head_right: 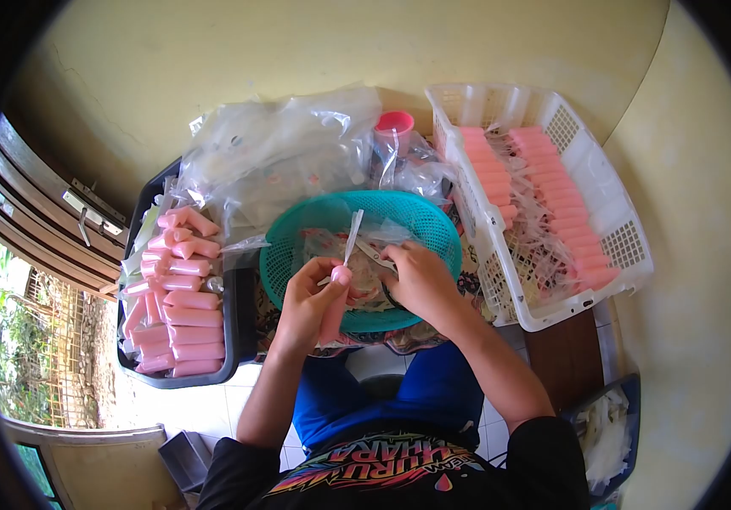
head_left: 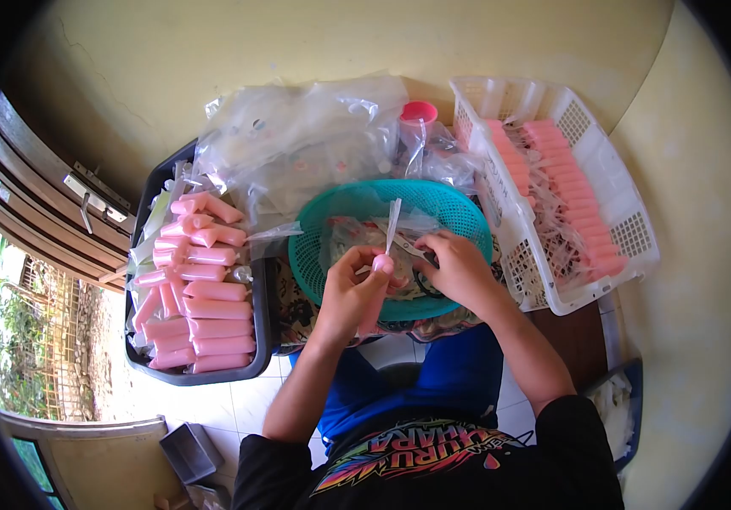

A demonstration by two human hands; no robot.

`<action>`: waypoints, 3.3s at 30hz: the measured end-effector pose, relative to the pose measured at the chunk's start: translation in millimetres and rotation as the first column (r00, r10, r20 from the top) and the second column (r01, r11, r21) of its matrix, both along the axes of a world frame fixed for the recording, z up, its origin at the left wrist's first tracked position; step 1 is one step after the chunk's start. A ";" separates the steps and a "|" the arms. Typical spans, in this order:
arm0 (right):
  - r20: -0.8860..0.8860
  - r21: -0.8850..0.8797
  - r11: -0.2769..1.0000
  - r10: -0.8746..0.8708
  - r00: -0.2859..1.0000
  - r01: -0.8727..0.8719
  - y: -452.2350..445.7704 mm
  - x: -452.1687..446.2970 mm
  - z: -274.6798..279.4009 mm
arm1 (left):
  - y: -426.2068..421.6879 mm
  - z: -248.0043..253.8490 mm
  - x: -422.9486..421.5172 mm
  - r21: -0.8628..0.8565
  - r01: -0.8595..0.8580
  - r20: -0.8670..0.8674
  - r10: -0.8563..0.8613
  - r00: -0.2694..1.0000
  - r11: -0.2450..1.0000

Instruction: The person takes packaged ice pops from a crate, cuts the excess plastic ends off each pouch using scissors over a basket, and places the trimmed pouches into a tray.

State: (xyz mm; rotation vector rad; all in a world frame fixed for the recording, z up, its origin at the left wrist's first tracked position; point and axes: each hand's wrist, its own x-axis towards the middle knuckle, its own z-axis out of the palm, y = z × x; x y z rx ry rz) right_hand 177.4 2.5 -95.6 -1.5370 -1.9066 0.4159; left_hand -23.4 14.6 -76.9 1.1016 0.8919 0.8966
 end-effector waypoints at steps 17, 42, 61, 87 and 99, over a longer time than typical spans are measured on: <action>0.180 -0.123 0.992 0.063 0.982 -0.041 2.0 2.8 4.7 | 3.5 7.7 -8.1 0.023 -0.087 0.086 0.084 0.993 0.996; -0.717 -0.480 0.797 -0.114 0.688 -0.368 -61.4 33.9 38.2 | 39.4 -4.4 -2.2 0.453 -0.165 -0.213 0.286 0.934 0.876; -0.830 -0.422 0.811 -0.165 0.533 -0.405 -59.9 22.3 24.1 | 25.7 9.7 1.2 0.531 0.057 -0.448 0.223 0.866 0.845; -0.832 -0.427 0.818 -0.188 0.522 -0.385 -56.2 19.6 19.1 | 23.4 10.8 7.5 0.546 0.091 -0.396 0.161 0.904 0.833; -0.840 -0.427 0.812 -0.193 0.507 -0.397 -55.5 17.9 19.3 | 24.0 9.4 8.5 0.542 0.091 -0.400 0.161 0.902 0.835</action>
